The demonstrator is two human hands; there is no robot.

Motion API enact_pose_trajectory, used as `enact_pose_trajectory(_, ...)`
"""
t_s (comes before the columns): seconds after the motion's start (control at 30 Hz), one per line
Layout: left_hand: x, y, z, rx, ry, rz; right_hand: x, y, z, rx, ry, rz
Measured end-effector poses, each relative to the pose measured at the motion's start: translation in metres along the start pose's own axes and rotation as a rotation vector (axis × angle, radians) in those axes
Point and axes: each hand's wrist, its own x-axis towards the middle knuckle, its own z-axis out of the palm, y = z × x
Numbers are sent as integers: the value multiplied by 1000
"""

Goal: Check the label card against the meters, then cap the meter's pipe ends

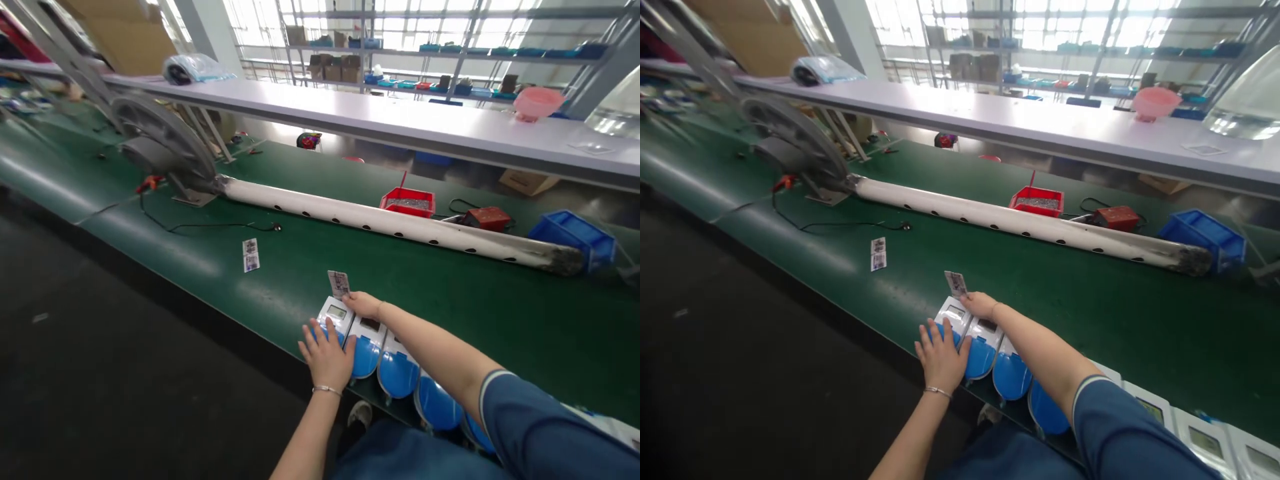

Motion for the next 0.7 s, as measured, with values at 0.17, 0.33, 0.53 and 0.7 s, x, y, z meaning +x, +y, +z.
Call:
enact_pose_trajectory(0.17,-1,1,-3,-21,-25,0,-5,2,-1,64,32,46)
enact_pose_trajectory(0.33,0,-1,-1,-22,-29,4,-2,2,3,233,111,87)
enact_pose_trajectory(0.53,6,-9,-9,-40,-39,53,-6,19,-16,598,487,175)
enact_pose_trajectory(0.7,0,-24,-27,-132,59,286,-44,57,-72,972,776,313)
